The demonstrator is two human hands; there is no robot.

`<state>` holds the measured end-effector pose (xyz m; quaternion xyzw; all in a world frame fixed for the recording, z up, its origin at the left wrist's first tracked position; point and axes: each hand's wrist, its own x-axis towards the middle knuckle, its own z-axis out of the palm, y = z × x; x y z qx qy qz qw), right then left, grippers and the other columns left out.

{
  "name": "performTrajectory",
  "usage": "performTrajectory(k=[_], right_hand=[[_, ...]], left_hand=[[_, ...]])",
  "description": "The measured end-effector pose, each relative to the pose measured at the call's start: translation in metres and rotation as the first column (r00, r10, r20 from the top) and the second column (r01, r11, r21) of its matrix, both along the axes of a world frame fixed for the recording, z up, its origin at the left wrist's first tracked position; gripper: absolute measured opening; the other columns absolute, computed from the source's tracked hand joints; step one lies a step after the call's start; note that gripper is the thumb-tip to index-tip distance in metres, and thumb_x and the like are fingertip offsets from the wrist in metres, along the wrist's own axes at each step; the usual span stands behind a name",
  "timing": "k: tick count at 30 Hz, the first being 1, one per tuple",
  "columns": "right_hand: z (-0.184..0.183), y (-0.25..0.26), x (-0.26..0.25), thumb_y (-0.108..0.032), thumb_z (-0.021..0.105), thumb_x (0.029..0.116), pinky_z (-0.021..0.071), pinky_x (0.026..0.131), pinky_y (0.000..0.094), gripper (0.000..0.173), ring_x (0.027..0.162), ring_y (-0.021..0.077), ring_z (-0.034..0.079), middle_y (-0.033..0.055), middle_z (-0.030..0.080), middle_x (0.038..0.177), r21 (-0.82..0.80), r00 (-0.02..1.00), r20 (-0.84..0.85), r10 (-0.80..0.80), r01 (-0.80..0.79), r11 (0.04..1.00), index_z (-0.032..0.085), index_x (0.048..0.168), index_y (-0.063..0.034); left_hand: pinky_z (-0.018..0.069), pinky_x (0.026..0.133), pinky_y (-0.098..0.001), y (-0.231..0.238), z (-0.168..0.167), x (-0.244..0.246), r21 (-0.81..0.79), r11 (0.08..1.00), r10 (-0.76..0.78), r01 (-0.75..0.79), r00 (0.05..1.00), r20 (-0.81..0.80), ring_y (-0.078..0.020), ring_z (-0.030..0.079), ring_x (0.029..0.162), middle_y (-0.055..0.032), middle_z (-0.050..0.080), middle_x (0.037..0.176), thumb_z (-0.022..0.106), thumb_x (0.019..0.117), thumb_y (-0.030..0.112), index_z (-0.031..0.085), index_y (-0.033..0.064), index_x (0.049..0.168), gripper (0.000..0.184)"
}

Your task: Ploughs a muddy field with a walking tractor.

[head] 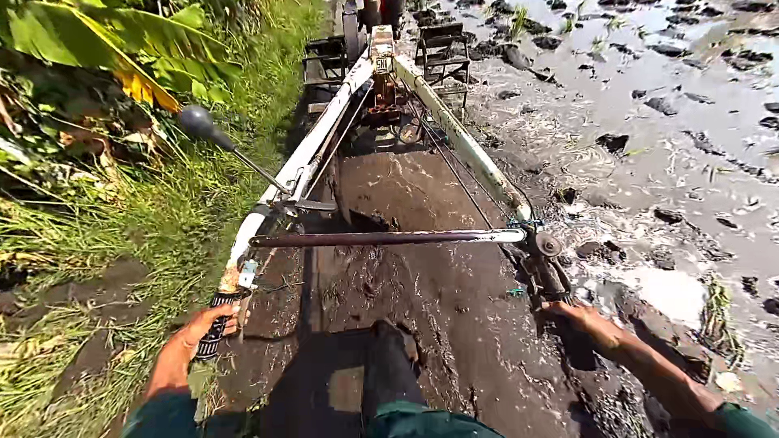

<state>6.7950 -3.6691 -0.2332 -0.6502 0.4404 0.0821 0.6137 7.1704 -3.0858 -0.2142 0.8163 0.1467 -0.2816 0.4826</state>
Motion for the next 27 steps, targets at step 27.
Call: performTrajectory(k=[27], right_hand=[[-0.004,-0.258,0.461,-0.023,0.043,0.1053,0.0562,0.074,0.0352,0.033,0.081,0.0145,0.065,0.0066,0.065,0.096,-0.096,0.993,0.023,-0.119,0.120,0.988,0.054,0.128,-0.0017]], left_hand=[[0.0592,0.071,-0.0305,-0.266,-0.003,0.463,-0.030,0.991,-0.134,0.134,0.991,0.016,-0.0145,0.069,0.077,-0.0065,0.069,0.088,0.046,0.1045,0.009,0.058,-0.0018,0.119,0.022]])
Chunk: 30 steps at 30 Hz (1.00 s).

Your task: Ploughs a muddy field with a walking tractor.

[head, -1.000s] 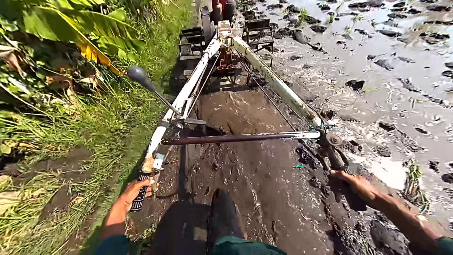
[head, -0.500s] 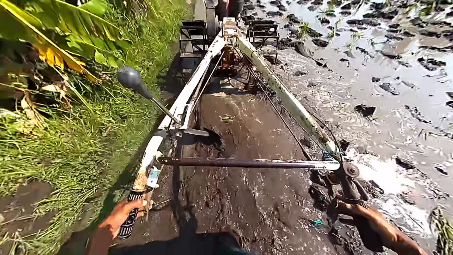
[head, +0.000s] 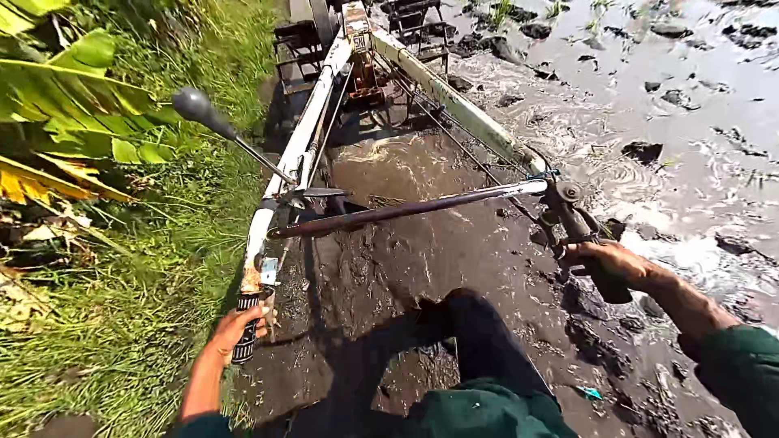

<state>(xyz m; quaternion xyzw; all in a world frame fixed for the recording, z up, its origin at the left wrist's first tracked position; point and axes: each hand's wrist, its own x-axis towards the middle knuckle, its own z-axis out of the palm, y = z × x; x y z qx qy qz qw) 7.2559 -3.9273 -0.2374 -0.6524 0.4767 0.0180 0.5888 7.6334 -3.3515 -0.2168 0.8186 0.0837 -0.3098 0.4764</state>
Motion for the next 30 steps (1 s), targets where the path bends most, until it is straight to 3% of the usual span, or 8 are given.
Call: performTrajectory(k=[7,11,13,19,22,26,30], right_hand=[[-0.004,-0.071,0.114,-0.022,0.049,0.0982,0.0553,0.076,0.0328,0.040,0.087,0.0127,0.066,0.0052,0.067,0.102,0.039,0.996,0.040,-0.083,0.082,0.996,0.051,0.134,-0.0030],[0.018,-0.087,0.198,-0.012,0.046,0.0981,0.0539,0.079,0.0303,0.045,0.088,0.0110,0.063,0.0100,0.061,0.107,0.030,0.994,0.007,-0.111,0.110,0.993,0.043,0.140,0.0046],[0.023,-0.108,0.234,-0.012,0.048,0.0970,0.0541,0.074,0.0270,0.044,0.081,0.0078,0.062,0.0073,0.060,0.099,0.012,0.994,0.009,-0.105,0.105,0.994,0.044,0.137,0.0070],[0.017,-0.183,0.327,-0.020,0.050,0.1011,0.0529,0.068,0.0342,0.036,0.074,0.0142,0.061,0.0083,0.062,0.091,0.040,0.997,-0.029,-0.071,0.073,0.997,0.052,0.130,0.0017],[0.000,-0.217,0.368,-0.025,0.054,0.0998,0.0544,0.068,0.0333,0.029,0.073,0.0132,0.064,0.0050,0.064,0.085,0.028,0.999,0.026,-0.035,0.034,0.999,0.058,0.117,-0.0013],[-0.006,-0.244,0.433,-0.026,0.053,0.1017,0.0550,0.066,0.0334,0.029,0.071,0.0136,0.064,0.0046,0.064,0.082,0.048,0.999,0.032,-0.004,0.002,0.999,0.058,0.116,-0.0012],[-0.018,-0.290,0.492,-0.026,0.053,0.1022,0.0569,0.068,0.0343,0.030,0.072,0.0142,0.067,0.0049,0.068,0.083,0.038,0.997,0.066,-0.036,0.033,0.999,0.058,0.118,-0.0016]], left_hand=[[0.0599,0.067,-0.0291,-0.065,-0.013,0.120,-0.048,0.997,0.062,-0.061,0.998,0.022,-0.0133,0.070,0.074,-0.0044,0.070,0.086,0.047,0.0986,0.008,0.059,-0.0009,0.116,0.022],[0.0588,0.067,-0.0267,-0.107,-0.011,0.189,-0.078,0.993,0.086,-0.084,0.996,0.022,-0.0109,0.069,0.072,-0.0028,0.069,0.083,0.046,0.0975,0.004,0.057,-0.0026,0.116,0.023],[0.0587,0.070,-0.0266,-0.130,-0.009,0.226,-0.069,0.996,0.059,-0.058,0.998,0.007,-0.0106,0.069,0.075,-0.0027,0.069,0.085,0.044,0.0969,0.004,0.057,-0.0035,0.119,0.026],[0.0580,0.074,-0.0340,-0.197,-0.004,0.331,0.039,0.996,0.077,-0.075,0.995,-0.057,-0.0161,0.067,0.079,-0.0076,0.067,0.092,0.045,0.1045,0.010,0.058,-0.0014,0.117,0.021],[0.0567,0.071,-0.0351,-0.227,-0.012,0.376,0.067,0.994,0.090,-0.088,0.996,-0.023,-0.0173,0.066,0.078,-0.0092,0.066,0.093,0.047,0.1046,0.013,0.058,-0.0021,0.119,0.023],[0.0567,0.071,-0.0346,-0.253,-0.016,0.445,0.085,0.991,0.107,-0.105,0.994,-0.022,-0.0169,0.066,0.077,-0.0081,0.067,0.092,0.047,0.1060,0.017,0.059,0.0001,0.117,0.023],[0.0574,0.062,-0.0298,-0.295,-0.024,0.509,0.069,0.991,0.113,-0.112,0.994,-0.007,-0.0134,0.067,0.067,-0.0033,0.068,0.082,0.049,0.1056,0.018,0.060,0.0048,0.110,0.018]])
